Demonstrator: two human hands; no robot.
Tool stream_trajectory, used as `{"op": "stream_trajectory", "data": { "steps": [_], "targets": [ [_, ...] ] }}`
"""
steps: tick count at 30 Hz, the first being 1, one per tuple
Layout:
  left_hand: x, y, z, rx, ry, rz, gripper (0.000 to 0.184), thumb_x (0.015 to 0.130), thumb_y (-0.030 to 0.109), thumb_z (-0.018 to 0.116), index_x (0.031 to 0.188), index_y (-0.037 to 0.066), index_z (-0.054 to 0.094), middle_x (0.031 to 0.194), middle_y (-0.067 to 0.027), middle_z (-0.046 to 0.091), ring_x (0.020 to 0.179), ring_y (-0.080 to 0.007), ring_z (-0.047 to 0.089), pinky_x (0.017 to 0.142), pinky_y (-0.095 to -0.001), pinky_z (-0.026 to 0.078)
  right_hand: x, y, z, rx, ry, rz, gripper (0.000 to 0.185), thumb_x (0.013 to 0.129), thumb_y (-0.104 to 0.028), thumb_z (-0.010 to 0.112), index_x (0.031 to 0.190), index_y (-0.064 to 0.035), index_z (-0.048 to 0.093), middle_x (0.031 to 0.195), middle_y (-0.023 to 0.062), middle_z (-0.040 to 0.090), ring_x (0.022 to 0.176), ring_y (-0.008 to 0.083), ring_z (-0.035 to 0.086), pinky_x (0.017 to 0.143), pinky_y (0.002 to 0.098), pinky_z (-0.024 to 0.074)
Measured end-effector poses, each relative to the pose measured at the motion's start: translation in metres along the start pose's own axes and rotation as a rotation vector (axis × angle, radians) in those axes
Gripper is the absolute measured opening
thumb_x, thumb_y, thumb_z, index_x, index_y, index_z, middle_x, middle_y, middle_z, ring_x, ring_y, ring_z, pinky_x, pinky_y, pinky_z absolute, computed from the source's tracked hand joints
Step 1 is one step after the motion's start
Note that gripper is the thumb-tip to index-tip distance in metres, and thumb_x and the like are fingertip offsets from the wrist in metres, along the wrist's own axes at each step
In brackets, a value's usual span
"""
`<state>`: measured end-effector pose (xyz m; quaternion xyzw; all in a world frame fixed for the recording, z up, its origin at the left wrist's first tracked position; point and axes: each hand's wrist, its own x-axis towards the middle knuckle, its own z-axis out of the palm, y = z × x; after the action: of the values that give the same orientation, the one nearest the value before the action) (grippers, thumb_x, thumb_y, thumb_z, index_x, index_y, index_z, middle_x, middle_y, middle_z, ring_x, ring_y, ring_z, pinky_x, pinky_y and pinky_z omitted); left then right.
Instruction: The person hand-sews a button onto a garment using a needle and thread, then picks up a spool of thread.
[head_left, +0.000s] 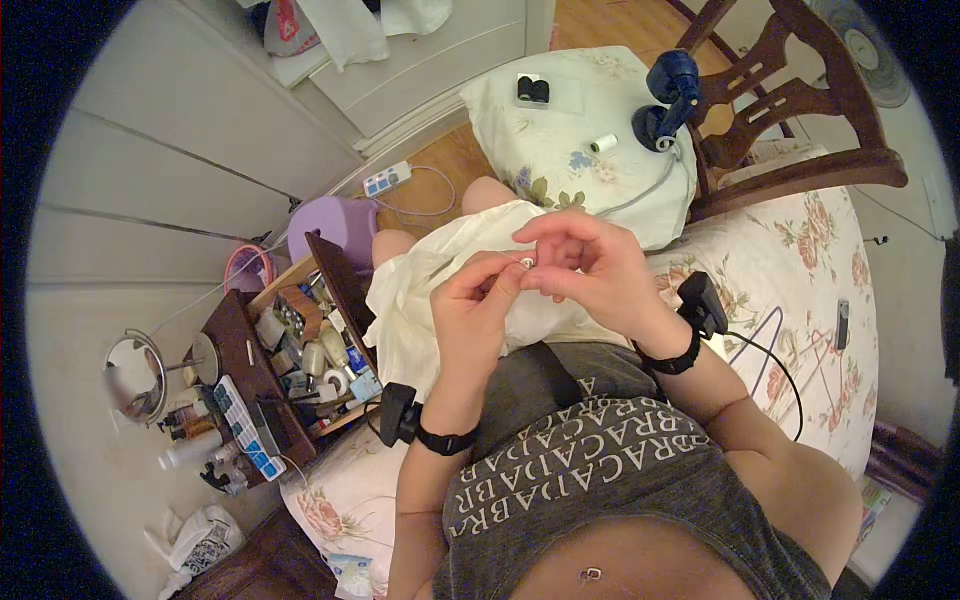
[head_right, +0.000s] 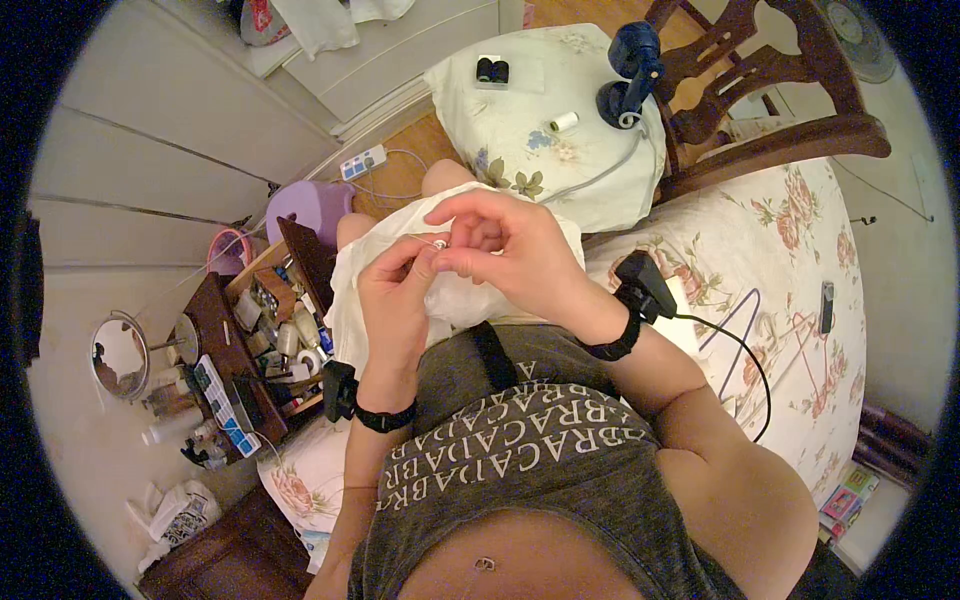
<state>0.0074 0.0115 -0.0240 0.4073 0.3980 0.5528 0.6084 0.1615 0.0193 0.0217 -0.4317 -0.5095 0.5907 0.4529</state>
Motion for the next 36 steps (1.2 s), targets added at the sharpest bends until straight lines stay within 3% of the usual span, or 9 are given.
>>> {"op": "stream_trajectory", "data": {
  "steps": [2, 5, 11, 15, 19, 23, 28, 33, 36],
  "targets": [
    [0.0, 0.001, -0.006, 0.266, -0.006, 0.054, 0.011, 0.082, 0.004, 0.067, 0.092, 0.0, 0.068, 0.087, -0.0038, 0.065, 0.066, -0.0069, 0.051, 0.058, -0.0199, 0.041, 0.003, 0.001, -0.004, -0.02, -0.061, 0.035, 0.015, 0.078, -0.005, 0.07, 0.092, -0.0038, 0.064, 0.074, -0.0008, 0.054, 0.065, 0.0062, 0.053, 0.057, 0.0198, 0.0436],
    [0.0, 0.007, -0.004, 0.481, 0.007, 0.145, 0.013, 0.079, 0.006, 0.07, 0.092, 0.003, 0.069, 0.084, -0.0023, 0.065, 0.059, -0.0052, 0.045, 0.052, -0.0193, 0.037, 0.007, 0.008, -0.007, -0.343, -0.081, -0.209, 0.018, 0.08, -0.008, 0.069, 0.097, -0.0066, 0.064, 0.077, 0.0, 0.054, 0.067, 0.0057, 0.051, 0.058, 0.0202, 0.0427],
    [-0.001, 0.007, 0.001, 0.562, 0.025, 0.096, 0.013, 0.08, 0.006, 0.07, 0.093, 0.003, 0.07, 0.086, -0.0007, 0.066, 0.056, -0.0046, 0.044, 0.052, -0.0194, 0.036, 0.007, 0.006, -0.006, -0.431, -0.022, -0.269, 0.005, 0.087, -0.007, 0.06, 0.091, -0.006, 0.059, 0.085, 0.0009, 0.055, 0.069, 0.0058, 0.051, 0.058, 0.0203, 0.0411],
    [0.004, -0.003, -0.007, 0.313, 0.053, -0.041, 0.015, 0.082, 0.006, 0.068, 0.097, 0.002, 0.069, 0.091, -0.0016, 0.066, 0.062, -0.005, 0.048, 0.057, -0.0192, 0.041, 0.018, -0.023, -0.023, 0.13, 0.122, -0.254, 0.012, 0.097, -0.016, 0.046, 0.101, -0.0052, 0.046, 0.085, 0.0076, 0.06, 0.058, 0.0099, 0.055, 0.048, 0.0213, 0.0435],
    [0.007, -0.007, -0.015, 0.11, 0.138, -0.124, 0.019, 0.086, 0.007, 0.064, 0.104, 0.001, 0.066, 0.096, -0.0033, 0.065, 0.077, -0.0067, 0.054, 0.071, -0.0197, 0.044, 0.025, -0.067, -0.058, 0.001, 0.312, -0.545, 0.014, 0.098, -0.017, 0.044, 0.097, -0.0037, 0.045, 0.075, 0.0107, 0.06, 0.052, 0.0115, 0.054, 0.044, 0.0226, 0.0431],
    [0.007, -0.025, -0.033, 0.007, 0.215, -0.205, 0.021, 0.089, 0.011, 0.061, 0.106, 0.0, 0.064, 0.1, -0.004, 0.063, 0.09, -0.0087, 0.054, 0.081, -0.0223, 0.043, 0.03, -0.111, -0.101, -0.057, 0.149, -0.731, 0.018, 0.098, -0.014, 0.043, 0.109, -0.001, 0.05, 0.079, 0.0074, 0.052, 0.069, 0.0175, 0.054, 0.059, 0.0255, 0.0456],
    [0.001, -0.026, -0.044, 0.16, 0.193, -0.21, 0.018, 0.089, 0.01, 0.061, 0.103, 0.0, 0.065, 0.093, -0.0012, 0.064, 0.081, -0.0061, 0.054, 0.074, -0.0198, 0.043, 0.037, -0.153, -0.181, -0.198, 0.22, -0.815, 0.022, 0.098, -0.012, 0.042, 0.105, 0.0047, 0.053, 0.095, 0.0125, 0.057, 0.096, 0.0261, 0.058, 0.082, 0.034, 0.0471],
    [-0.006, -0.025, -0.057, 0.197, 0.07, -0.285, 0.014, 0.088, 0.008, 0.061, 0.097, 0.0, 0.067, 0.091, -0.0004, 0.064, 0.08, -0.0059, 0.053, 0.074, -0.0195, 0.043, 0.041, -0.177, -0.233, -0.132, 0.171, -0.733, 0.024, 0.097, -0.01, 0.04, 0.108, 0.0066, 0.054, 0.105, 0.0145, 0.057, 0.102, 0.0256, 0.056, 0.092, 0.0357, 0.0433],
    [-0.007, -0.028, -0.06, 0.13, 0.001, -0.231, 0.014, 0.086, 0.008, 0.064, 0.096, 0.0, 0.067, 0.093, -0.0016, 0.065, 0.081, -0.0062, 0.055, 0.075, -0.02, 0.043, 0.044, -0.176, -0.223, -0.138, 0.117, -0.742, 0.021, 0.097, -0.01, 0.042, 0.106, 0.0045, 0.053, 0.099, 0.0141, 0.059, 0.091, 0.0246, 0.057, 0.08, 0.0332, 0.0447]
  ]
}}
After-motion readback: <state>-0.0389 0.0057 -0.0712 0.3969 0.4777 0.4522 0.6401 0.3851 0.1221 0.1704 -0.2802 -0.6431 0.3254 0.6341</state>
